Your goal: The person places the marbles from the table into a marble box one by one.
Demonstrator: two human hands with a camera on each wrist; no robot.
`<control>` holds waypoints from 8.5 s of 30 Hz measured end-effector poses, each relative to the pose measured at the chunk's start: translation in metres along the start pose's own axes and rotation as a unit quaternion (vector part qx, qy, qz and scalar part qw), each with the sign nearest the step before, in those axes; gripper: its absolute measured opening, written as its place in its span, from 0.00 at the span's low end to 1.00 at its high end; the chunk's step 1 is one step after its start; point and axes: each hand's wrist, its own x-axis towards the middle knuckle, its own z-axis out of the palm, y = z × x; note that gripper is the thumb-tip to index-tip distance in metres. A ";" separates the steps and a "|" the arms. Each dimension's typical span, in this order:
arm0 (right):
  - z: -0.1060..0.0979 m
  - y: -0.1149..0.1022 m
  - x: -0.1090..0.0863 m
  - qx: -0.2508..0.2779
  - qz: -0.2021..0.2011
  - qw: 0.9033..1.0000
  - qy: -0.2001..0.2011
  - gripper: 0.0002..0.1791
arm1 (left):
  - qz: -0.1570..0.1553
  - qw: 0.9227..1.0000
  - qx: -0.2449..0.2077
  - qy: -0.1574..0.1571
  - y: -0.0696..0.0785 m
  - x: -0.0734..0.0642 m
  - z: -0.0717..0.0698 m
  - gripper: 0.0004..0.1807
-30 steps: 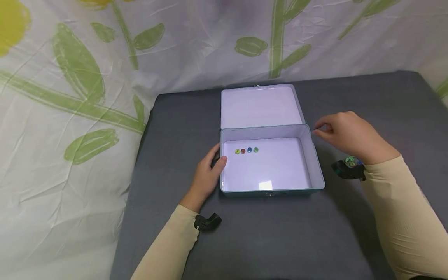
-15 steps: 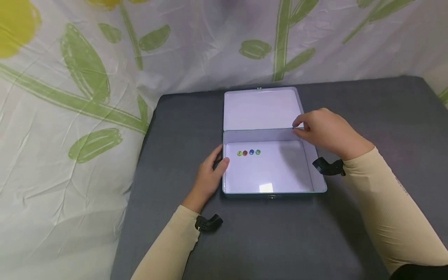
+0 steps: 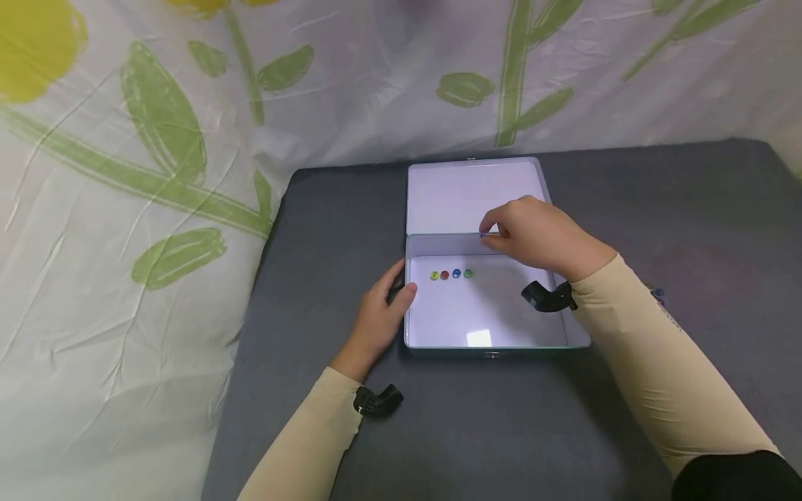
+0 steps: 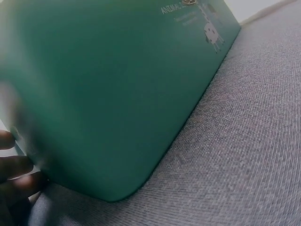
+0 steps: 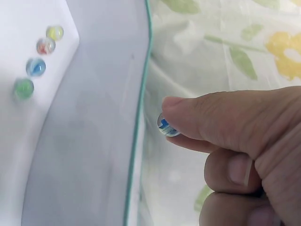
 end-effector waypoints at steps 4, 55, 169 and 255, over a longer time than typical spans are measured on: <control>0.008 -0.010 0.010 -0.002 -0.020 1.000 -0.008 0.08 | -0.002 1.000 0.005 0.003 0.001 0.000 -0.001 0.33; 0.079 -0.027 0.031 -0.015 -0.157 0.982 -0.100 0.09 | 0.012 1.000 0.014 -0.010 0.012 0.000 0.004 0.32; 0.017 0.121 -0.156 0.044 0.143 0.987 0.061 0.15 | 0.009 1.000 0.011 -0.005 0.013 0.004 -0.005 0.34; -0.017 0.023 -0.057 -0.040 0.033 0.998 0.047 0.10 | -0.005 1.000 0.002 -0.005 0.010 0.001 -0.003 0.34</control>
